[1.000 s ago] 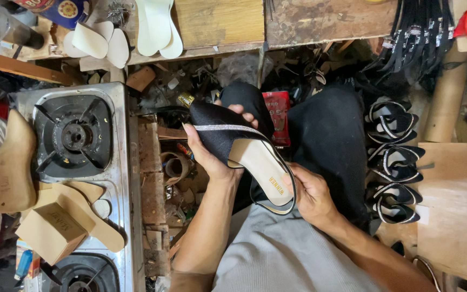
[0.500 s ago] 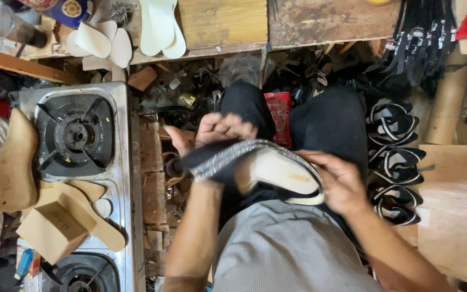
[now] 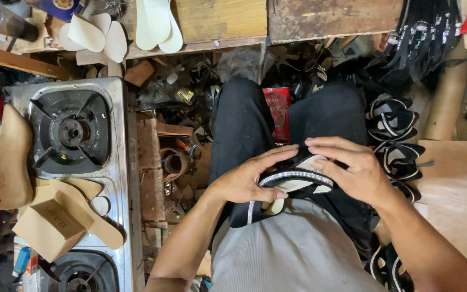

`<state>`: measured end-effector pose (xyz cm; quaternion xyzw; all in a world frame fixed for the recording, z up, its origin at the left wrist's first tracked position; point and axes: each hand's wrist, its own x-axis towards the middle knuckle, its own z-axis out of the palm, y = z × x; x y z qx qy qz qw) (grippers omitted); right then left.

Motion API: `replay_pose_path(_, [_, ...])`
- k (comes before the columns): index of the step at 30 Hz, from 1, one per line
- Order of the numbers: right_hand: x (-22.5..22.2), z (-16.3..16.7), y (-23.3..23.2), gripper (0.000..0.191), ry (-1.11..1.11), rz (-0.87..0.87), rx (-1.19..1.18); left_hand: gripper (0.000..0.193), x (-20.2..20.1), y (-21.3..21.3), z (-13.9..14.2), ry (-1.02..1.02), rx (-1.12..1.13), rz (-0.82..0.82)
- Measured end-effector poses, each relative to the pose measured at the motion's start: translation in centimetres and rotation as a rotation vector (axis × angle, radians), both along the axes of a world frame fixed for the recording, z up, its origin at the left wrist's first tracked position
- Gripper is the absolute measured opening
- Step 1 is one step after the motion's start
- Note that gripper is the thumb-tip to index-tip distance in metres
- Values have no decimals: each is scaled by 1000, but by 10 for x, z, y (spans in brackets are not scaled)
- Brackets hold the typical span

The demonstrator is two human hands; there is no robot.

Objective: The person inserts a white insole into a black high-heeled shoe, presses it into place, and adjusts the shoe's upper. The person repeats this process with a second shoe.

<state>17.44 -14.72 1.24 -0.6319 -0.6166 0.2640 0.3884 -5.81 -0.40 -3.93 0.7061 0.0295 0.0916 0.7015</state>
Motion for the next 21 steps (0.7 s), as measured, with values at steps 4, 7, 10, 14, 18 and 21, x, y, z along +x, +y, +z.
replay_pose_path(4, [-11, 1, -4, 21, -150, -63, 103, 81, 0, -4, -5, 34, -58, 13])
replay_pose_path(7, [-13, 4, -6, 18, -166, -45, 106, 77, 0, -6, -8, 29, -59, 23])
replay_pose_path(10, [-12, 7, -6, 25, -109, -39, 15, 75, 0, -8, -9, 2, -51, 30])
replay_pose_path(14, [-8, 7, -6, 43, -1, -23, -132, 74, 0, -12, -7, -6, 24, 43])
replay_pose_path(18, [-1, -1, -6, 39, 256, -29, -324, 73, -1, -18, -2, -35, 61, 66])
replay_pose_path(21, [1, -9, -9, 30, 208, -9, -303, 72, -2, -23, 2, -12, 80, 70])
